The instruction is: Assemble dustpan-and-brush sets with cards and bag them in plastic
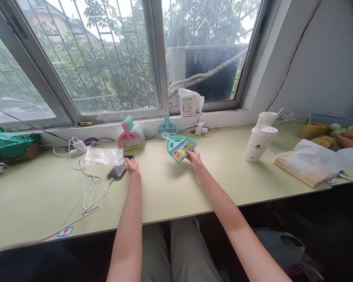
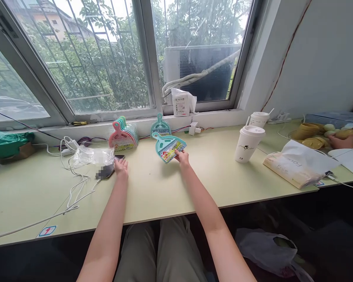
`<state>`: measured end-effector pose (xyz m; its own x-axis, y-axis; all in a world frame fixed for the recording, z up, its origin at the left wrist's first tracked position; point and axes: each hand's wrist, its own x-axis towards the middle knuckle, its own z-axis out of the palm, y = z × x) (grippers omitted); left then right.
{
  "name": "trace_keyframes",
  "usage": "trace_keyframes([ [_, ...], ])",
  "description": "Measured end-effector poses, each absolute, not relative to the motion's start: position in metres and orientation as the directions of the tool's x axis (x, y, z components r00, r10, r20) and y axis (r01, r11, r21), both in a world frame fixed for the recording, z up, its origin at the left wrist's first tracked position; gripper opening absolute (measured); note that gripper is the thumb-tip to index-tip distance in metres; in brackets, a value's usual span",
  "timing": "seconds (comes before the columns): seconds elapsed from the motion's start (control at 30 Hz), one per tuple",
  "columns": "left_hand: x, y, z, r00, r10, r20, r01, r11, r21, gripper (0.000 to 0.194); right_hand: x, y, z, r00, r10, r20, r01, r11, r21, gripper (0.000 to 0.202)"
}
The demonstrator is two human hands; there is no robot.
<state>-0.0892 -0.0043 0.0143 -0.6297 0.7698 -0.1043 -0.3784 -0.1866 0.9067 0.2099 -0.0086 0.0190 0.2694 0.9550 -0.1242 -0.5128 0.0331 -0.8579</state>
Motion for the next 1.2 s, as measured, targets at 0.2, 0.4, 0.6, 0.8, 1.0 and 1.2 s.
trace_keyframes([
  [0.2, -0.070, -0.005, 0.015, -0.421, 0.900, -0.113, -0.419, -0.083, 0.904, 0.035, 0.200, -0.013, 0.016, 0.211, 0.967, -0.145, -0.489, -0.024, -0.872, 0.013],
  [0.4, -0.032, -0.018, 0.014, 0.081, 0.994, -0.071, -0.255, 0.089, 0.963, 0.040, 0.177, -0.020, 0.017, 0.064, 0.997, -0.043, -0.426, -0.012, -0.905, 0.013],
  [0.6, -0.025, -0.017, 0.010, -0.159, 0.982, -0.099, -0.252, 0.057, 0.966, 0.035, 0.180, -0.016, 0.016, -0.064, 0.983, -0.171, -0.026, -0.173, -0.985, 0.017],
  [0.8, -0.044, -0.008, 0.009, -0.317, 0.941, -0.117, -0.368, -0.008, 0.930, 0.042, 0.225, -0.007, 0.018, 0.327, 0.913, -0.243, -0.346, -0.124, -0.930, 0.053],
  [1.0, -0.023, -0.016, 0.012, -0.287, 0.935, 0.209, -0.018, -0.223, 0.975, 0.049, 0.201, -0.019, 0.026, 0.183, 0.981, 0.070, 0.141, 0.044, -0.989, 0.052],
  [1.2, 0.012, -0.052, 0.025, 0.026, 0.855, 0.518, 0.420, -0.480, 0.770, 0.049, 0.155, -0.045, 0.031, -0.023, 0.785, 0.620, 0.776, 0.404, -0.483, 0.027],
])
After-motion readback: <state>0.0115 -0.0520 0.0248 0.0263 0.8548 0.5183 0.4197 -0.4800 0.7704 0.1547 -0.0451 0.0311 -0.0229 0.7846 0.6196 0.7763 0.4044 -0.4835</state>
